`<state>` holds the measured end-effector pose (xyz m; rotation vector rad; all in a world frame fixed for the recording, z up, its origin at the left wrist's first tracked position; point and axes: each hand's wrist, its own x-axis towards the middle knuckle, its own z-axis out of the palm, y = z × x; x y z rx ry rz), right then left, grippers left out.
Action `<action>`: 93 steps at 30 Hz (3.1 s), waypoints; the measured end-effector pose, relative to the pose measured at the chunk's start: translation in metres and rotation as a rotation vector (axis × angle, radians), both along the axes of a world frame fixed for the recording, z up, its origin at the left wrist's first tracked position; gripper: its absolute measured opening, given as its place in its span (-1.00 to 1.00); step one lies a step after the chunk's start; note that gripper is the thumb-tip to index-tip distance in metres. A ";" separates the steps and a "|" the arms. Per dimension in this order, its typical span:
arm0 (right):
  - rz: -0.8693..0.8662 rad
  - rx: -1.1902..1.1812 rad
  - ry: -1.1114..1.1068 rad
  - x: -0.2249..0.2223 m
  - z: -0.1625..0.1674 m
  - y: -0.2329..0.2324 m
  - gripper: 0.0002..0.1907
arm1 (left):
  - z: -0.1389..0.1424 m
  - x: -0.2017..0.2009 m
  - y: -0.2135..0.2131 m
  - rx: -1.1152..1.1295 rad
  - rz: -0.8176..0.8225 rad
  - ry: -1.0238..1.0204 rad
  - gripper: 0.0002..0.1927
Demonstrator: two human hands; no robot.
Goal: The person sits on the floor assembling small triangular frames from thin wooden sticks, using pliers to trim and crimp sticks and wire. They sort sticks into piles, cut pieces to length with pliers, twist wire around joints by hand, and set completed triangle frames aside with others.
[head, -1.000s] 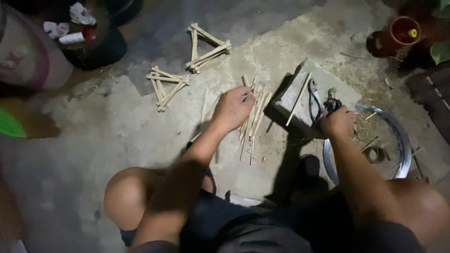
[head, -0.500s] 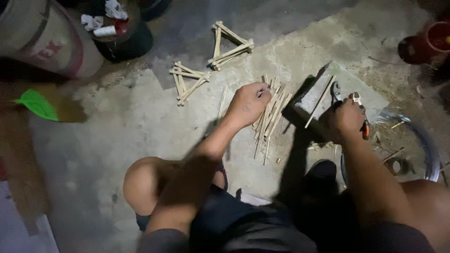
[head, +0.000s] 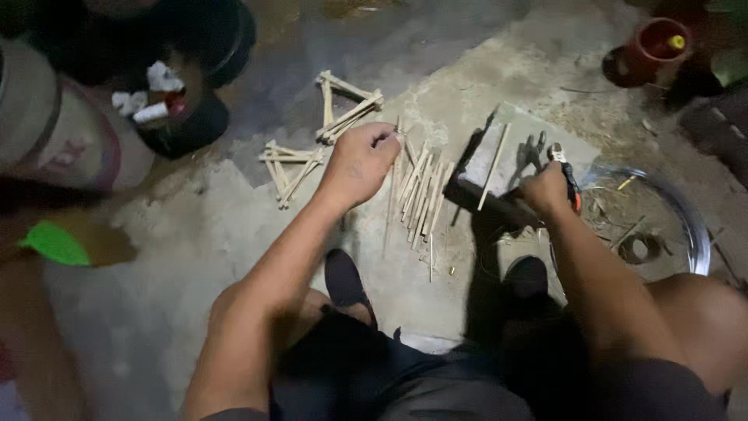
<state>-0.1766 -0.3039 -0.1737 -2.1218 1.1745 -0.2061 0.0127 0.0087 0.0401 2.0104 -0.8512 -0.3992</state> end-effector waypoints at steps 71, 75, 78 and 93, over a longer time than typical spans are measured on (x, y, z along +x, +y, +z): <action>0.476 1.149 -0.079 -0.021 0.225 0.121 -0.15 | 0.020 -0.021 0.002 0.056 -0.216 -0.220 -0.69; 0.583 0.935 -0.057 -0.026 0.223 0.131 -0.15 | 0.018 -0.018 0.003 0.256 -0.214 0.026 -0.69; 0.529 1.034 -0.064 -0.028 0.221 0.131 -0.13 | 0.019 -0.019 0.003 0.088 -0.191 -0.075 -0.68; 0.470 1.225 -0.099 -0.032 0.227 0.117 -0.12 | 0.030 -0.026 0.007 0.095 -0.311 -0.230 -0.76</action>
